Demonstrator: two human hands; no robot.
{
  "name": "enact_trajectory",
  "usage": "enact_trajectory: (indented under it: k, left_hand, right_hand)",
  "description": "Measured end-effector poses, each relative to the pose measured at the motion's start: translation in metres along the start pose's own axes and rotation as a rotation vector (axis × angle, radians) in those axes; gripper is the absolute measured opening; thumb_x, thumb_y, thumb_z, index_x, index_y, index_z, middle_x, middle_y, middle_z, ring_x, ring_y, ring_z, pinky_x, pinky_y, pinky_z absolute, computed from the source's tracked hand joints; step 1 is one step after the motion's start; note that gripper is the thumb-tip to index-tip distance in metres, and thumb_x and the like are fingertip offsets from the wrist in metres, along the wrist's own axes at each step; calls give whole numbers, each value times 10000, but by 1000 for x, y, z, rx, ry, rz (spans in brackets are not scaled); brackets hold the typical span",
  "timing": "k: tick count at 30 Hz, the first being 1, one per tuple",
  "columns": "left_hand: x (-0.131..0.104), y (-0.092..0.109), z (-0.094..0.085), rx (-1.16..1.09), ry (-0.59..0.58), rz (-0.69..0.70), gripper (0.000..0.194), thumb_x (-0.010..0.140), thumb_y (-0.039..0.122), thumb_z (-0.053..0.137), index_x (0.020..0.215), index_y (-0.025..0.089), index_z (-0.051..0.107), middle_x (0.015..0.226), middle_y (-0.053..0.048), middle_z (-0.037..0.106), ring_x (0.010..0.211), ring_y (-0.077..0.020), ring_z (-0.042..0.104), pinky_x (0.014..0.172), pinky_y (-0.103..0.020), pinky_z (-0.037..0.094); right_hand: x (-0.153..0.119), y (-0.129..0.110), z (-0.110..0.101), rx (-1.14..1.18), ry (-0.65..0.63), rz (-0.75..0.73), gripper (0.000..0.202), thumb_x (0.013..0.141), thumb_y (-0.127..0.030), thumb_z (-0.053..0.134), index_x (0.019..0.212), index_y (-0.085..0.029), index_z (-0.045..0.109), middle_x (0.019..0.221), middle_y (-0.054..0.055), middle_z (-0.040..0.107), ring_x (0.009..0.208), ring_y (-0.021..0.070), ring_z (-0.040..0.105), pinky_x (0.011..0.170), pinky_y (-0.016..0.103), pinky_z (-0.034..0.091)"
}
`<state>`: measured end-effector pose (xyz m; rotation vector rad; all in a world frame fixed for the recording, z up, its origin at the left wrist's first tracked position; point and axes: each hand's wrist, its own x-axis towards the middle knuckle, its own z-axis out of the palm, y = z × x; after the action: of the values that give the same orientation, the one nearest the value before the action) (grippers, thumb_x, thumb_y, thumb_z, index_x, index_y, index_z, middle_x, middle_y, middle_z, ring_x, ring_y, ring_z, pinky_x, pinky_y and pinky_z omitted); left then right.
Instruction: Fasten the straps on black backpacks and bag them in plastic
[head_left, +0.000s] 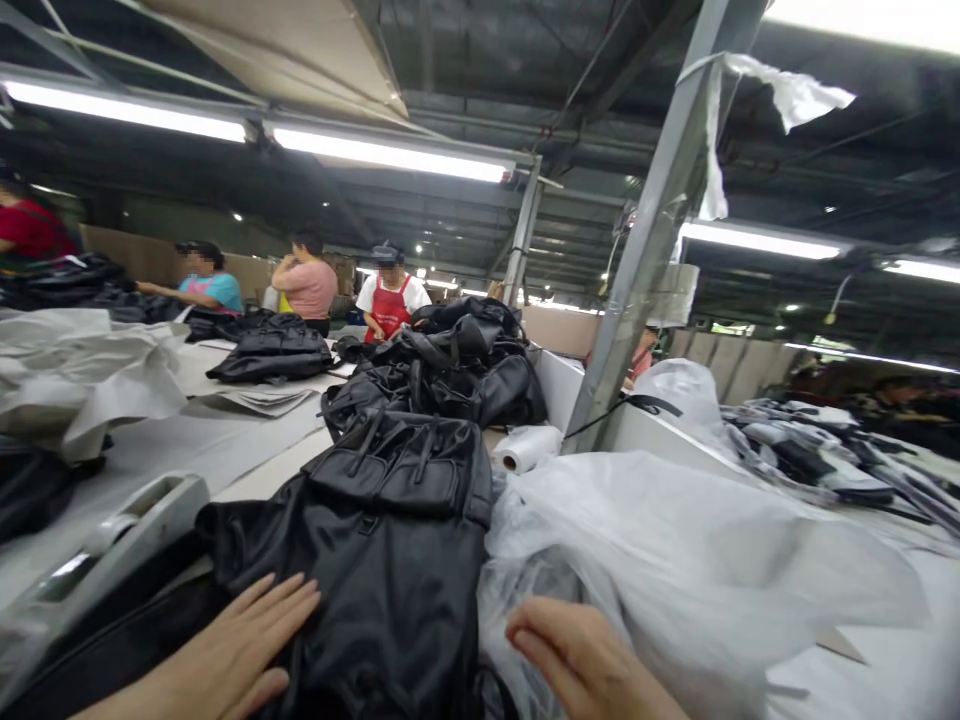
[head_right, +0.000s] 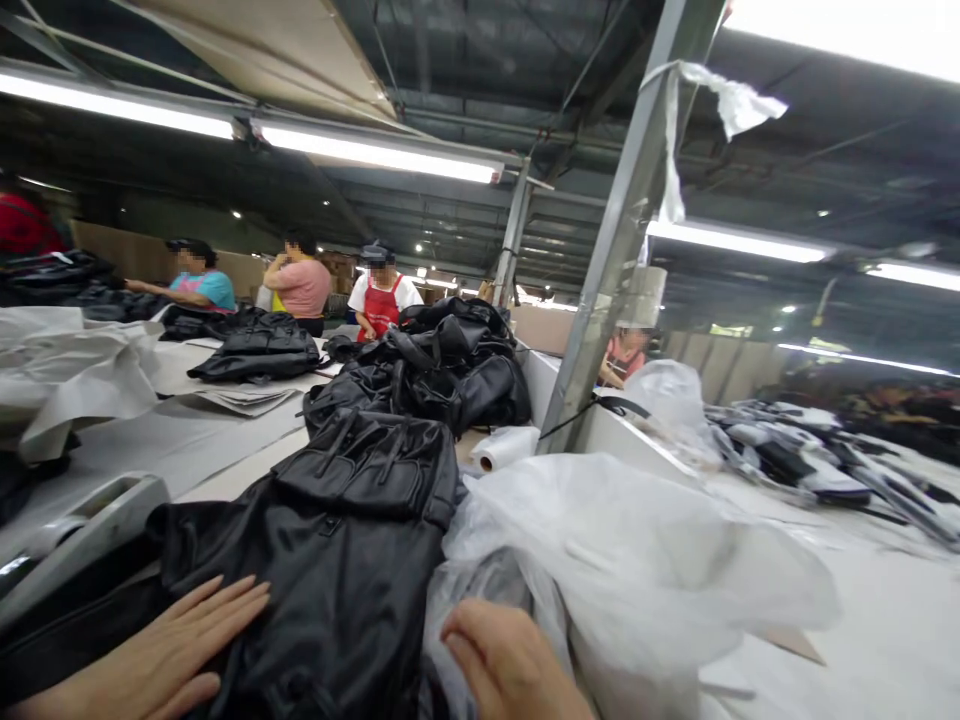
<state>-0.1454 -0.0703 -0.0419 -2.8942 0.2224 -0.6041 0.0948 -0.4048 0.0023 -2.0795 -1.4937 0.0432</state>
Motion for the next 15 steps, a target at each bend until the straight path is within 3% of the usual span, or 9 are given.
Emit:
enact_trajectory:
  k: [2, 5, 10, 15]
  left_hand:
    - [-13, 2, 22, 47, 14, -19, 807, 918, 489, 567, 1535, 374, 60, 1440, 54, 517, 1220, -201, 611, 943, -238, 545]
    - [-28, 6, 45, 80, 79, -121, 709, 952, 556, 447, 1537, 391, 82, 1451, 72, 517, 1261, -193, 579, 1057, -277, 462]
    - [-33, 12, 69, 29, 206, -244, 593, 978, 594, 303, 1526, 426, 152, 1436, 89, 550, 1305, -169, 539, 1193, -313, 255]
    - [-38, 4, 72, 15, 166, -199, 663, 942, 567, 457, 1525, 412, 182, 1454, 74, 530, 1305, -174, 539, 1172, -285, 307]
  right_hand:
    - [-3, 15, -10, -96, 84, 40, 316, 933, -179, 373, 974, -184, 687, 1044, 112, 737, 995, 228, 690, 866, 313, 544]
    - [4, 27, -8, -234, 86, 77, 407, 879, -63, 334, 1094, -139, 671, 1228, 158, 669, 1163, 237, 615, 1000, 352, 486]
    - [38, 25, 0, -558, -87, 247, 446, 824, 32, 346, 1037, -172, 681, 1054, 95, 725, 1020, 222, 660, 875, 304, 501]
    - [70, 27, 6, -635, -213, 223, 315, 865, -27, 431, 930, -147, 715, 945, 128, 755, 878, 248, 697, 763, 337, 514]
